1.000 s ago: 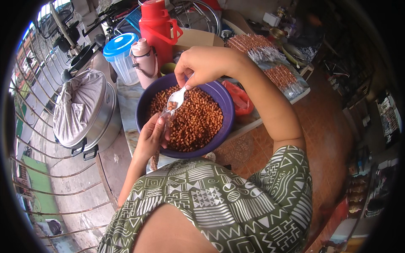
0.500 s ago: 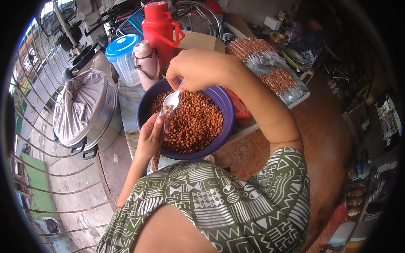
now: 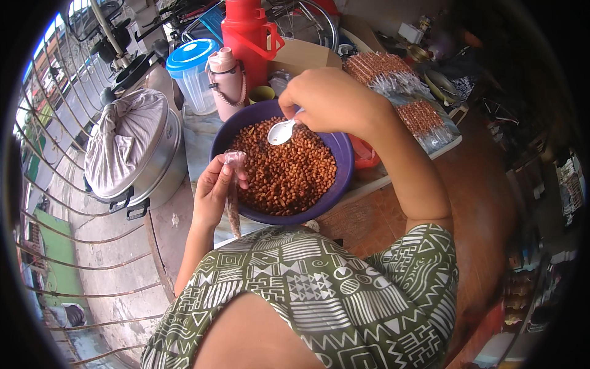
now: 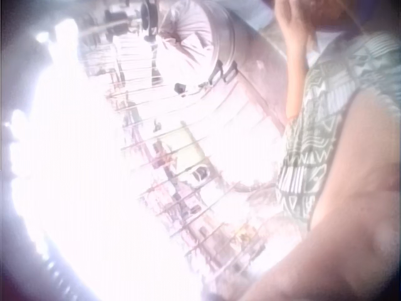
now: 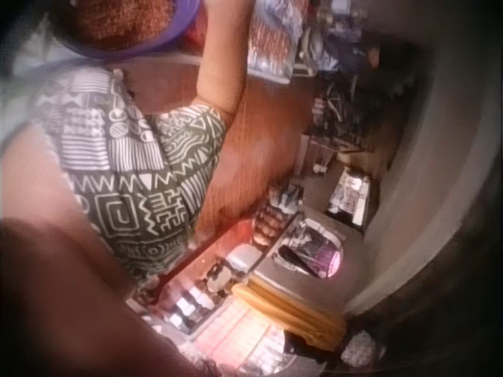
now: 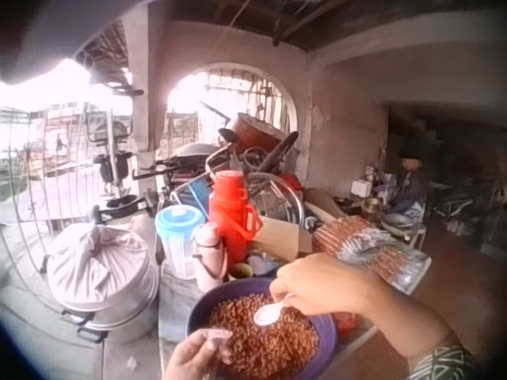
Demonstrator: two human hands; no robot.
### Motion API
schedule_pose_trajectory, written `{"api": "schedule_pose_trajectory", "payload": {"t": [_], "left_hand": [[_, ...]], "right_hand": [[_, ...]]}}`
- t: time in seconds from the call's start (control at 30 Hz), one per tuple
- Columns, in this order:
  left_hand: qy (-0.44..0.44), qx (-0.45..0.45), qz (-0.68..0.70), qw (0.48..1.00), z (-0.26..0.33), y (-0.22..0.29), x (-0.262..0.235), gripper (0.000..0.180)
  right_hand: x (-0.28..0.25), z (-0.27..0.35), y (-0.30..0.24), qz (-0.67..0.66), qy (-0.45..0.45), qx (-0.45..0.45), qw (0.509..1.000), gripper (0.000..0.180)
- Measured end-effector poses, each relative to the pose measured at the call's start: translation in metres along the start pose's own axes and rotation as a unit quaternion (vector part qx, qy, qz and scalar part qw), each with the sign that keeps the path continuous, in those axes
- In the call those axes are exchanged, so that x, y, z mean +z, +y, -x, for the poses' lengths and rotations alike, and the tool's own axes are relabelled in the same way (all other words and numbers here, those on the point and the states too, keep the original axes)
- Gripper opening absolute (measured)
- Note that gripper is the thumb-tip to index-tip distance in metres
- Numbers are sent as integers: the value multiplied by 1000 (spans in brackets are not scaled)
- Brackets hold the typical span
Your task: The person scoops roasted peanuts from a large purple bowl into small clear plastic bags using a white plastic spoon. After filling each bag, the person places it on a tray with other filled bags. The process repeats continuously throughout the clip.
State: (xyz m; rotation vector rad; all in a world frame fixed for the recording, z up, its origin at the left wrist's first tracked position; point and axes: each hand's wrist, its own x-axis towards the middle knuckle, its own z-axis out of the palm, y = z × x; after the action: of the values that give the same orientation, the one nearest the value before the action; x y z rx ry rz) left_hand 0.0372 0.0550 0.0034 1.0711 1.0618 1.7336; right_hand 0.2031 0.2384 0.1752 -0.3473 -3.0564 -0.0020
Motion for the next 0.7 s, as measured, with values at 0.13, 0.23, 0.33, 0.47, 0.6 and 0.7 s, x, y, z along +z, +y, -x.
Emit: {"api": "schedule_pose_trajectory", "payload": {"t": [0.13, 0.23, 0.33, 0.47, 0.6, 0.7], "left_hand": [[-16, 21, -10, 1000, 3, 7, -22, 14], [1, 37, 10, 999, 11, 24, -26, 10], [22, 101, -36, 994, 19, 33, -28, 9], [83, 109, -52, 989, 22, 21, -43, 8], [114, 125, -5, 986, 3, 32, -43, 12], [139, 121, 6, 983, 3, 49, -32, 15]], "right_hand": [[66, 15, 29, -15, -47, 34, 998, 14], [94, 23, 37, -43, -66, 73, 994, 13], [108, 27, 39, -62, -19, 97, 993, 12], [142, 40, 34, -36, -53, 113, 992, 10], [153, 50, 35, 84, 67, 84, 991, 12], [179, 63, 21, 82, 40, 53, 994, 16]]}}
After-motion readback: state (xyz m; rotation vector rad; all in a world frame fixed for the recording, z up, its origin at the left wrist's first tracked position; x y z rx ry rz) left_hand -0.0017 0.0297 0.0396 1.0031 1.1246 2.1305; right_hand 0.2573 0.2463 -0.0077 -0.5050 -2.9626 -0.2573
